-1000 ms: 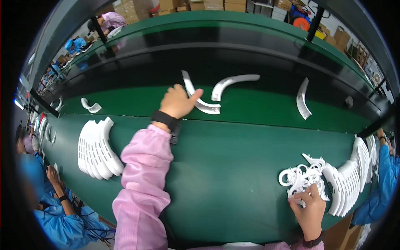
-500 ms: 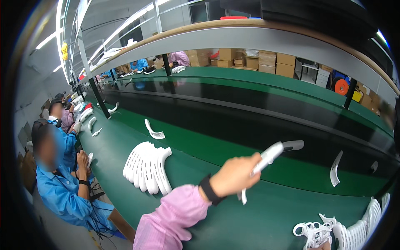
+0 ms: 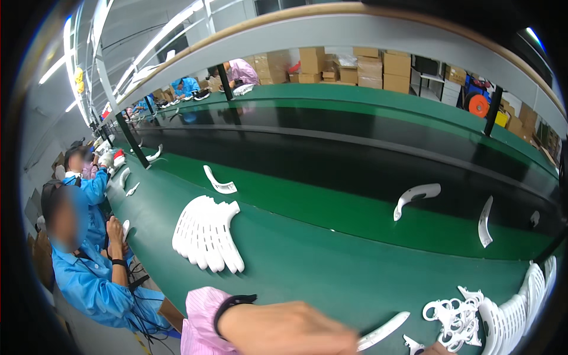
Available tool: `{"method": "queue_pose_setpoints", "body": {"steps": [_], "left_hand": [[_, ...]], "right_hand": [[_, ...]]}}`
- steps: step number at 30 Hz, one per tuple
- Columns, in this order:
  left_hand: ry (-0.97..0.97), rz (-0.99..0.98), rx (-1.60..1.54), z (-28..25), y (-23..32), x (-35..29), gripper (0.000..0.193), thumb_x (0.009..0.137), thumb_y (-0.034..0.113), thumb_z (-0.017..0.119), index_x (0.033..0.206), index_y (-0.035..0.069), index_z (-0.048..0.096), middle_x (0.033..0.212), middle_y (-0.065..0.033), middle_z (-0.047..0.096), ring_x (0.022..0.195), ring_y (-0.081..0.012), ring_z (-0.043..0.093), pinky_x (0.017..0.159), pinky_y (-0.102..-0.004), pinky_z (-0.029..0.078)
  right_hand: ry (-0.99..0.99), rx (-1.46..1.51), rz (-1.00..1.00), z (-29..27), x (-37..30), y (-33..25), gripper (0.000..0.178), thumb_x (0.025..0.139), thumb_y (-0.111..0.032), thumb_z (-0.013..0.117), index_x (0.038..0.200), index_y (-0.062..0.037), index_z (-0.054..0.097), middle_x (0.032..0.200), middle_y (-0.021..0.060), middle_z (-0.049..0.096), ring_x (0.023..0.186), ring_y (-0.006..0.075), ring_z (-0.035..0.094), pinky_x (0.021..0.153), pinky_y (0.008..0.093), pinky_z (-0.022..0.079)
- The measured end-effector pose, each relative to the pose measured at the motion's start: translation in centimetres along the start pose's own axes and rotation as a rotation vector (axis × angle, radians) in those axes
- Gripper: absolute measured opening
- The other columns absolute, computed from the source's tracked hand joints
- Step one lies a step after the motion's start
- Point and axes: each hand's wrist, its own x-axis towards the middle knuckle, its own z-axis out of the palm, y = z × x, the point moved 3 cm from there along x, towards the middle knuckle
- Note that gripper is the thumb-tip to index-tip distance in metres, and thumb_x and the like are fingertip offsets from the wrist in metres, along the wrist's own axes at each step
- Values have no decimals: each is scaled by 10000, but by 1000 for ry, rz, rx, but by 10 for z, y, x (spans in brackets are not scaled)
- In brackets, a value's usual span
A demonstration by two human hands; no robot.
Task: Assemble small plastic components on a production line.
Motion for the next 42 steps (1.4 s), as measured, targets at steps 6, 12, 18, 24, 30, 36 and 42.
{"method": "queue_pose_setpoints", "body": {"steps": [6, 12, 18, 24, 30, 36, 42], "left_hand": [[-41, 533, -138, 7, 32, -9, 427, 1037, 477, 546, 980, 63, 633, 891, -74, 657, 696, -232, 626, 541, -322, 451], [24, 590, -62, 16, 31, -10, 411, 1065, 383, 390, 876, 103, 625, 911, -68, 672, 622, -179, 575, 507, -260, 372], [-167, 470, -112, 23, 16, -1, 483, 1060, 477, 390, 910, 93, 641, 884, -58, 653, 698, -173, 624, 519, -260, 416], [-33, -248, 480, 55, -69, 36, 356, 880, 177, 721, 1164, 33, 562, 993, -115, 636, 823, -276, 635, 590, -366, 555], [-198, -555, 446, 85, -94, 37, 430, 909, 138, 682, 1306, 78, 526, 855, -131, 684, 683, -305, 693, 537, -392, 558], [-226, -481, 463, 93, -103, 41, 376, 892, 36, 628, 1262, 85, 585, 868, -104, 696, 716, -283, 696, 602, -392, 563], [-214, -577, 574, 113, -88, 49, 427, 898, 134, 666, 1307, 51, 576, 911, -104, 636, 784, -294, 650, 616, -378, 559]], "right_hand": [[66, 37, -36, -2, -5, -8, 109, 846, -81, 761, 900, -39, 677, 902, 142, 692, 749, 342, 703, 654, 397, 544], [173, -2, -29, -7, -2, -8, 69, 866, -12, 714, 929, -4, 685, 902, 181, 695, 809, 385, 679, 712, 410, 535], [335, -15, -49, 7, -5, 7, 206, 675, 25, 766, 863, -30, 703, 797, 112, 659, 673, 303, 651, 581, 371, 501], [430, 0, -113, -1, 10, -1, 264, 631, 21, 760, 872, -63, 693, 828, 73, 669, 702, 259, 675, 598, 334, 532], [364, 32, -278, 6, 14, -12, 279, 675, -169, 894, 894, -102, 733, 857, 20, 648, 624, 174, 610, 517, 289, 493], [337, -15, -331, 20, 7, -20, 211, 714, -175, 851, 874, -109, 730, 916, -38, 607, 645, 104, 578, 491, 248, 471], [334, -12, -241, 35, 1, -29, 211, 724, -155, 848, 882, -92, 723, 799, -22, 541, 575, 105, 541, 456, 249, 431]]}}
